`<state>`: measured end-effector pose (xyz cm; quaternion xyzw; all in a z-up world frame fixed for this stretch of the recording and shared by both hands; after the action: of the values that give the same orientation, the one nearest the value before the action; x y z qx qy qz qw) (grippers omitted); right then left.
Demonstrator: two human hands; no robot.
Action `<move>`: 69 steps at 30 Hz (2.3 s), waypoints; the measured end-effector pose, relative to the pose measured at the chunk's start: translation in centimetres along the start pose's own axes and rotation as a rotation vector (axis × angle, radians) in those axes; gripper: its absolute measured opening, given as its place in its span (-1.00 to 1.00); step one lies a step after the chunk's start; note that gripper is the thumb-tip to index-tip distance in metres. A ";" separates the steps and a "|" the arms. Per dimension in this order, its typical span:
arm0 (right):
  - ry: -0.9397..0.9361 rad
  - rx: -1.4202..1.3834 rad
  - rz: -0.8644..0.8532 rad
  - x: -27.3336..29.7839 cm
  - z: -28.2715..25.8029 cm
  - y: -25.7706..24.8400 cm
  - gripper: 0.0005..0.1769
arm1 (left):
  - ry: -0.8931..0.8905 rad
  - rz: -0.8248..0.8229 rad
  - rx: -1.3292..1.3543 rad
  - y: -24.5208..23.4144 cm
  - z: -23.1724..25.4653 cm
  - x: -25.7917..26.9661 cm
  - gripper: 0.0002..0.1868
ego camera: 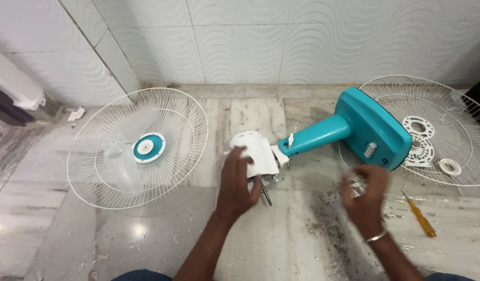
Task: The person assembles a teal LG table fan by attaching the motor housing to the base, inserting the motor, and securing the rear cover. The person uses a screwdriver to tighten screws and aligns the components.
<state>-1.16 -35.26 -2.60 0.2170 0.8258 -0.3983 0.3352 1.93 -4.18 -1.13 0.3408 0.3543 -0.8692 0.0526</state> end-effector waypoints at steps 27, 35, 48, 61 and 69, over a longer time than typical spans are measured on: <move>0.957 -1.022 -0.663 5.0 -8.1 15.3 -0.66 | -0.235 -0.157 -0.145 0.8 -2.3 -1.2 -0.20; 0.881 -0.740 -0.667 0.1 -11.4 9.5 -0.65 | -0.536 -0.173 0.095 -2.3 -0.4 -4.2 -0.59; 0.669 -0.409 -0.632 -4.4 -15.2 6.4 -0.69 | -0.839 -0.465 0.190 -2.3 -1.0 -3.3 -0.21; -0.006 -0.289 -0.472 -5.9 -14.9 5.6 -0.78 | -0.468 -0.349 0.427 -1.4 0.3 -1.2 0.48; -0.255 -0.319 -0.360 -6.1 -14.3 5.9 -0.89 | -0.383 -0.334 0.375 -2.3 0.7 -1.4 0.28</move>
<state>1.23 -20.88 5.35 -0.0407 0.8545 -0.3404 0.3902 1.86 -3.13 1.43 0.1117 0.2226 -0.9644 -0.0886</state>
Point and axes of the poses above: each hand's wrist, its own x-axis away from the middle knuckle, its own y-axis out of the palm, z = x × y, the point moved 4 cm from there along -x, towards the middle knuckle, and after that the axes turned 3 degrees about -x, right-handed, at the moved point
